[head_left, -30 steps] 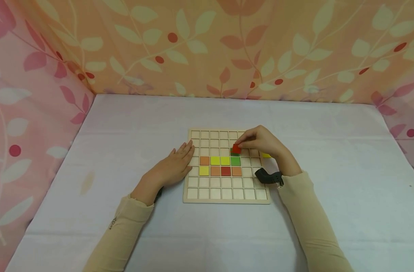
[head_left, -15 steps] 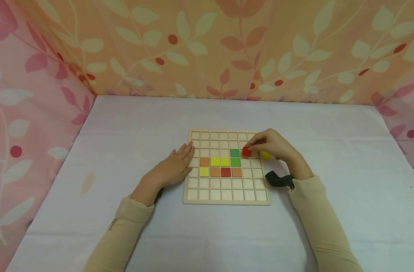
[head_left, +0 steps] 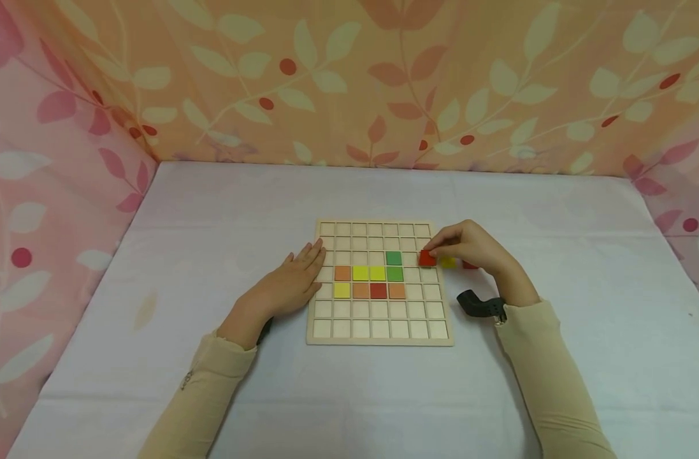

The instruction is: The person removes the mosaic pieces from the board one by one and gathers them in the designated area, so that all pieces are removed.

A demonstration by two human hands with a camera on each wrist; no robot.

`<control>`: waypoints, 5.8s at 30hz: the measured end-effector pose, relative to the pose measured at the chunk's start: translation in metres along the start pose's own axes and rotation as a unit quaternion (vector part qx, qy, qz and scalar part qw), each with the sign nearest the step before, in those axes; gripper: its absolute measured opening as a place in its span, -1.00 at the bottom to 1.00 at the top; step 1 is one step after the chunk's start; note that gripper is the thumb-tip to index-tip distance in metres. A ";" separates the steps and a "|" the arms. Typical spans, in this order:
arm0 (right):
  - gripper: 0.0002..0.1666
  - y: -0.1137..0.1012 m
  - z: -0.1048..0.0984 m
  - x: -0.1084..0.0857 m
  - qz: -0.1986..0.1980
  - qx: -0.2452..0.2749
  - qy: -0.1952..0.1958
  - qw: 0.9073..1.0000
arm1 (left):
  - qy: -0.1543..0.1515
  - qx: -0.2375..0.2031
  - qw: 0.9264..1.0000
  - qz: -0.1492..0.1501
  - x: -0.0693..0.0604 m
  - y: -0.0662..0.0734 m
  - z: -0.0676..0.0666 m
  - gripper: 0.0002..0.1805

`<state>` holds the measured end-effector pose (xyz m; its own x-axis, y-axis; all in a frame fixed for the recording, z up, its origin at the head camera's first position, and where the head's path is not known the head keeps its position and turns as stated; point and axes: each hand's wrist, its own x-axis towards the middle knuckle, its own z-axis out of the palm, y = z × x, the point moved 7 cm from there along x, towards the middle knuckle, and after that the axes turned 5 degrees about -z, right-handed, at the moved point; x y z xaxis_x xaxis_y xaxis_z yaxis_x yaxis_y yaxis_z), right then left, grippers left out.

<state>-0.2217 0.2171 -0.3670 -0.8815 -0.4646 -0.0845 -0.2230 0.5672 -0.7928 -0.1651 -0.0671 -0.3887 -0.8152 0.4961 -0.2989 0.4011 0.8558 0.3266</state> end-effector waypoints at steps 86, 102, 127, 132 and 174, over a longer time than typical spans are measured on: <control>-0.80 0.040 -0.046 -0.032 0.039 0.007 0.011 0.999 | 0.005 0.009 1.000 0.008 -0.002 0.002 -0.004 -0.30; -0.79 0.053 -0.053 -0.039 0.041 0.004 0.006 0.999 | 0.003 0.008 1.000 0.008 -0.002 0.003 -0.005 -0.30; -0.77 0.070 -0.070 -0.059 0.084 -0.031 0.010 0.996 | 0.004 0.009 1.000 0.006 -0.003 0.001 -0.003 -0.30; -0.76 0.070 -0.071 -0.060 0.081 -0.019 0.014 0.996 | 0.002 0.010 1.000 0.003 -0.002 0.001 -0.002 -0.30; -0.74 0.073 -0.072 -0.060 0.108 -0.041 0.004 0.993 | 0.006 0.002 1.000 0.006 -0.003 0.002 -0.004 -0.30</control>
<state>-0.2151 0.3355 -0.3764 -0.9155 -0.3211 -0.2423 -0.0610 0.7062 -0.7054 -0.1635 -0.0677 -0.3836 -0.8148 0.5050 -0.2847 0.4128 0.8502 0.3266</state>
